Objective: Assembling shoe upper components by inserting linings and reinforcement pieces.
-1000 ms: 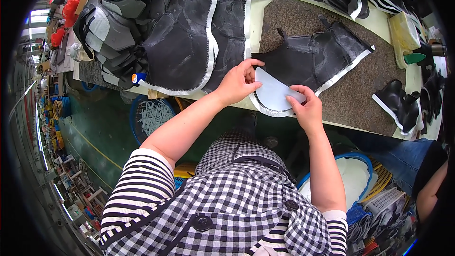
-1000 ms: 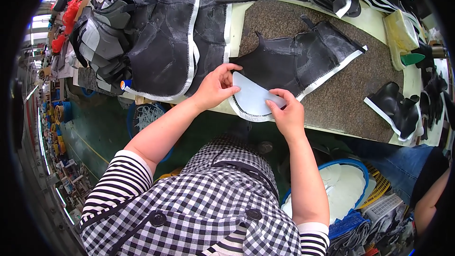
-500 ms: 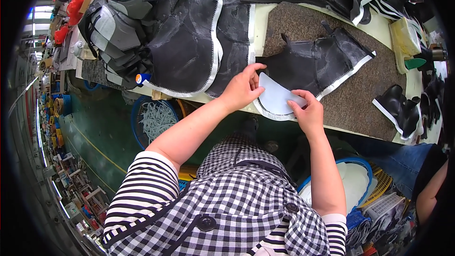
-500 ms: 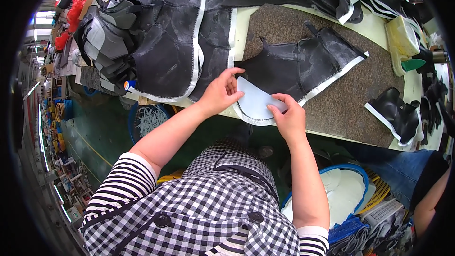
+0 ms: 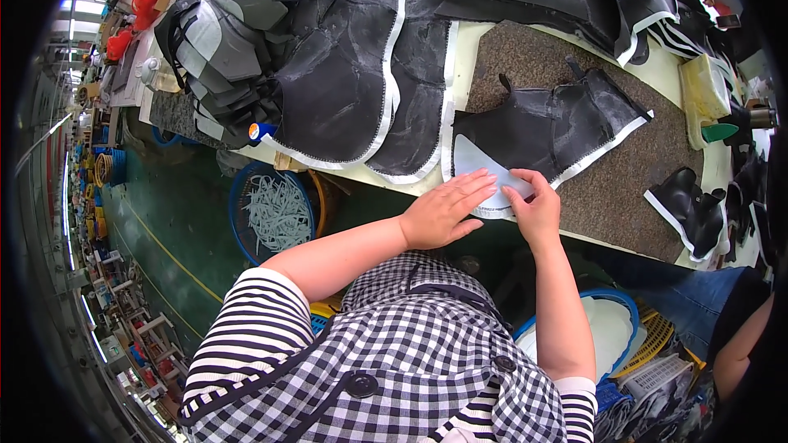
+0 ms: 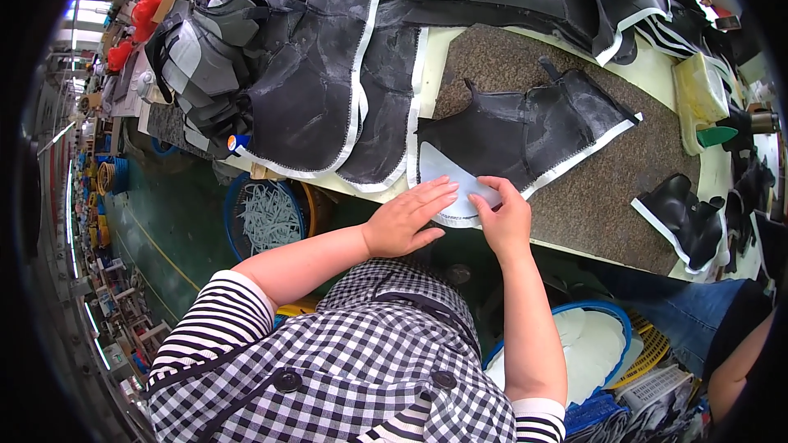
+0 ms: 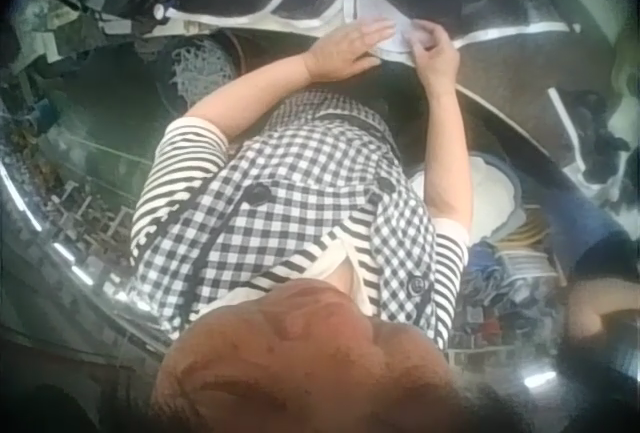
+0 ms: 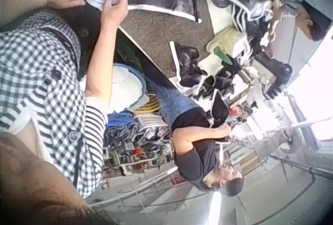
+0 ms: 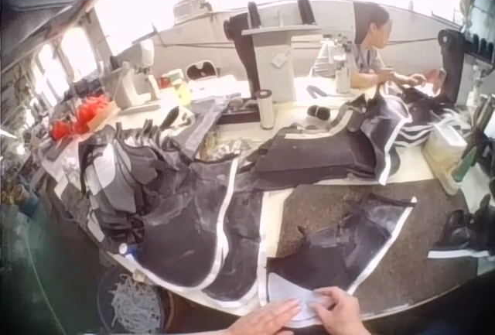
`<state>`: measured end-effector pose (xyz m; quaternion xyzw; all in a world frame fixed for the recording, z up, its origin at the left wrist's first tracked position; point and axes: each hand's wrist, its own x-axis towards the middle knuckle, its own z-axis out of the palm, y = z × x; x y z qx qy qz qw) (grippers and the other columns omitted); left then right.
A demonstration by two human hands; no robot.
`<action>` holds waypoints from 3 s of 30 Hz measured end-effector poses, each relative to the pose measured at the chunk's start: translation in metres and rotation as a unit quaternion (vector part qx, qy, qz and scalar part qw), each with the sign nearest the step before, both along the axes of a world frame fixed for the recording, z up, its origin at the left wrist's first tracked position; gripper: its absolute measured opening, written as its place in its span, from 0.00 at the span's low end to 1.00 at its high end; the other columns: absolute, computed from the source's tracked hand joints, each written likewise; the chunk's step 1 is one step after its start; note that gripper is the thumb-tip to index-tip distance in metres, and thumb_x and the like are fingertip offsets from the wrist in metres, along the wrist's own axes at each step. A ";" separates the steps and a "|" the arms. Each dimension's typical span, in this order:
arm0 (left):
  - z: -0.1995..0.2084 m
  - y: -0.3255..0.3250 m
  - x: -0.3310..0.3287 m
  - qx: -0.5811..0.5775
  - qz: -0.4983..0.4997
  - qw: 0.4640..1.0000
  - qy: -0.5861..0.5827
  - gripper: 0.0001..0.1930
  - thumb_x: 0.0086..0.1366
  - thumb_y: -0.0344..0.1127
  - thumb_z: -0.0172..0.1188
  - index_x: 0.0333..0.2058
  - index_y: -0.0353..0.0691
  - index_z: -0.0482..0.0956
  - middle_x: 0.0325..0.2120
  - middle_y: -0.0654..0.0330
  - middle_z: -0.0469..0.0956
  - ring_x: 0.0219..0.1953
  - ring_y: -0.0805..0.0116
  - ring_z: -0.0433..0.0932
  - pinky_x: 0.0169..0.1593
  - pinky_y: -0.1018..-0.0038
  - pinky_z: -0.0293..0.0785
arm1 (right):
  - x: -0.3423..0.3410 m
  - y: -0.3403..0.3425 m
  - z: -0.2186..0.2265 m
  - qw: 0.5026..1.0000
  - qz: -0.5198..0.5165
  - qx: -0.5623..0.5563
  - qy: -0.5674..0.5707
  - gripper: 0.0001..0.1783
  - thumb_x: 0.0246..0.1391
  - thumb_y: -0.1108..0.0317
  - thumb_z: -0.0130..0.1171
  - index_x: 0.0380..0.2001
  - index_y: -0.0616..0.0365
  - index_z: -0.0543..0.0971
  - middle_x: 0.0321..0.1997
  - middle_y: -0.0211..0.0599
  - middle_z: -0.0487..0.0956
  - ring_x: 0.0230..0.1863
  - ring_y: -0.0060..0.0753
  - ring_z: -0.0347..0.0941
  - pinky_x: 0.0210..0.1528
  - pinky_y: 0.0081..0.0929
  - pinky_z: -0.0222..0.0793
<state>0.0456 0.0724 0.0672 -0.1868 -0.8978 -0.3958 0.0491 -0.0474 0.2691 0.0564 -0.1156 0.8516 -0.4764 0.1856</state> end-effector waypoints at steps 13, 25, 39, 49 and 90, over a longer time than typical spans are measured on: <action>-0.027 0.024 -0.007 -0.233 -0.001 0.971 -0.060 0.48 0.56 0.65 0.55 0.69 0.47 0.50 0.71 0.54 0.43 0.72 0.51 0.39 0.71 0.53 0.30 | -0.006 0.013 -0.011 0.978 -0.071 -0.113 -0.158 0.14 0.58 0.67 0.60 0.46 0.60 0.79 0.34 0.33 0.81 0.26 0.22 0.76 0.31 0.20 0.73; -0.019 0.006 -0.014 -0.243 -0.053 0.968 -0.039 0.35 0.55 0.58 0.63 0.62 0.72 0.64 0.71 0.58 0.44 0.72 0.50 0.42 0.68 0.47 0.38 | -0.006 0.024 0.001 0.966 -0.030 0.005 0.257 0.08 0.53 0.74 0.60 0.38 0.57 0.80 0.32 0.37 0.78 0.33 0.36 0.76 0.34 0.30 0.72; -0.044 -0.004 -0.017 -0.044 0.303 0.951 -0.044 0.49 0.48 0.39 0.73 0.63 0.32 0.53 0.61 0.42 0.55 0.63 0.44 0.55 0.65 0.57 0.52 | 0.019 0.014 -0.009 0.967 0.073 0.010 0.244 0.16 0.37 0.70 0.69 0.34 0.49 0.79 0.42 0.38 0.73 0.47 0.47 0.69 0.50 0.40 0.65; -0.046 0.016 -0.012 0.331 0.349 0.830 -0.283 0.16 0.55 0.29 0.70 0.40 0.33 0.75 0.32 0.62 0.79 0.33 0.69 0.78 0.41 0.74 0.74 | 0.097 0.048 -0.001 0.948 -0.091 -0.161 0.258 0.18 0.48 0.76 0.61 0.45 0.52 0.76 0.49 0.40 0.74 0.52 0.45 0.70 0.55 0.37 0.67; -0.025 -0.111 -0.134 0.393 0.589 0.677 -0.199 0.11 0.71 0.32 0.46 0.50 0.40 0.69 0.40 0.54 0.77 0.36 0.52 0.80 0.41 0.51 0.79 | 0.418 0.444 -0.110 0.471 -0.664 -0.580 0.021 0.24 0.62 0.66 0.50 0.58 0.67 0.67 0.58 0.46 0.73 0.58 0.40 0.71 0.61 0.38 0.66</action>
